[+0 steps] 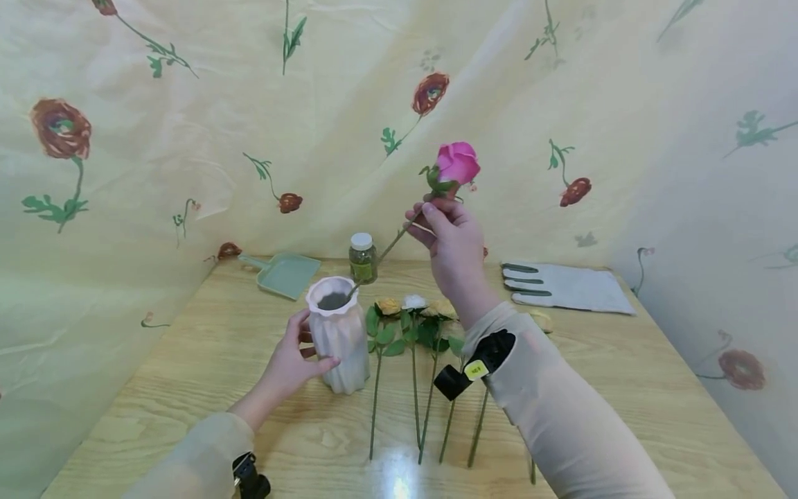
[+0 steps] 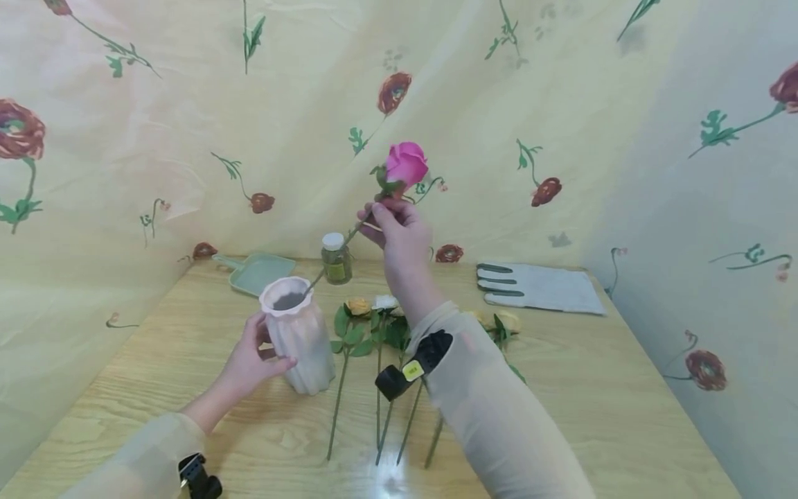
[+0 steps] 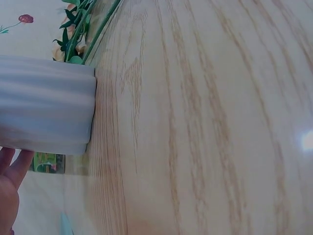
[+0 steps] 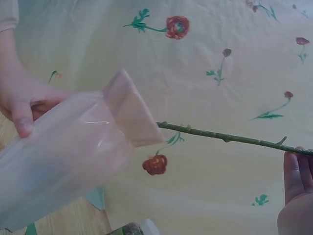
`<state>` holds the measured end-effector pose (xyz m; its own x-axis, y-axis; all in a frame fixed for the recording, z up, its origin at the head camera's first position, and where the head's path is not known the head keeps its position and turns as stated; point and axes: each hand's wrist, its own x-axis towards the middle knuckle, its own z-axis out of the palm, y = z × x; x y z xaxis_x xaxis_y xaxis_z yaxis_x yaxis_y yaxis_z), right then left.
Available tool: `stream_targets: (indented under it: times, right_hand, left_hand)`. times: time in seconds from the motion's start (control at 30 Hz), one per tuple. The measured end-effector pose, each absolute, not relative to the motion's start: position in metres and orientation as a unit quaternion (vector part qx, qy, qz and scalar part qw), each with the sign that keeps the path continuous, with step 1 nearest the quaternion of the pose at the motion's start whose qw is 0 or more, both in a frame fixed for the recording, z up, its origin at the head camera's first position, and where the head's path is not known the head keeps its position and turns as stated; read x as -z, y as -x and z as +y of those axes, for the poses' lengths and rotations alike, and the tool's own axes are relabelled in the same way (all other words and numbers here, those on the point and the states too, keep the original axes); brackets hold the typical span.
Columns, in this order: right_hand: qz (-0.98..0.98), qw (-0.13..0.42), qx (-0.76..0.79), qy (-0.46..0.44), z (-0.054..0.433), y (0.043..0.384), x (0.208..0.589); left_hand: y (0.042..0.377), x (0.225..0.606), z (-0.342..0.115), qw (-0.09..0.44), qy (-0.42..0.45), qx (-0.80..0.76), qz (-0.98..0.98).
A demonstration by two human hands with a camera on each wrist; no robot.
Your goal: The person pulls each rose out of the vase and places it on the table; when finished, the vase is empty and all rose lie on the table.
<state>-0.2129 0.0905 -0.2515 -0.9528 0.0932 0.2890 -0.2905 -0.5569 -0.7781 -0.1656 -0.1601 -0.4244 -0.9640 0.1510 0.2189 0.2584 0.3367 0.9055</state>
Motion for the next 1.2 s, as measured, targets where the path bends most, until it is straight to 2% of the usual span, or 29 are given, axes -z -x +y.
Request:
stream_targets:
  times: [0.6,0.97,1.2]
  right_hand:
    - [-0.322,0.16,-0.931,-0.056,0.157,0.218,0.26]
    - [-0.326,0.189,-0.926,-0.014,0.203,0.218,0.27]
    - [-0.334,0.185,-0.924,0.018,0.233,0.213,0.284]
  left_hand:
    - [0.164,0.421,-0.159,0.034,0.121,0.573,-0.81]
    - [0.166,0.424,-0.159,0.039,0.12,0.563,-0.817]
    - [0.168,0.426,-0.161,0.044,0.129,0.564,-0.814]
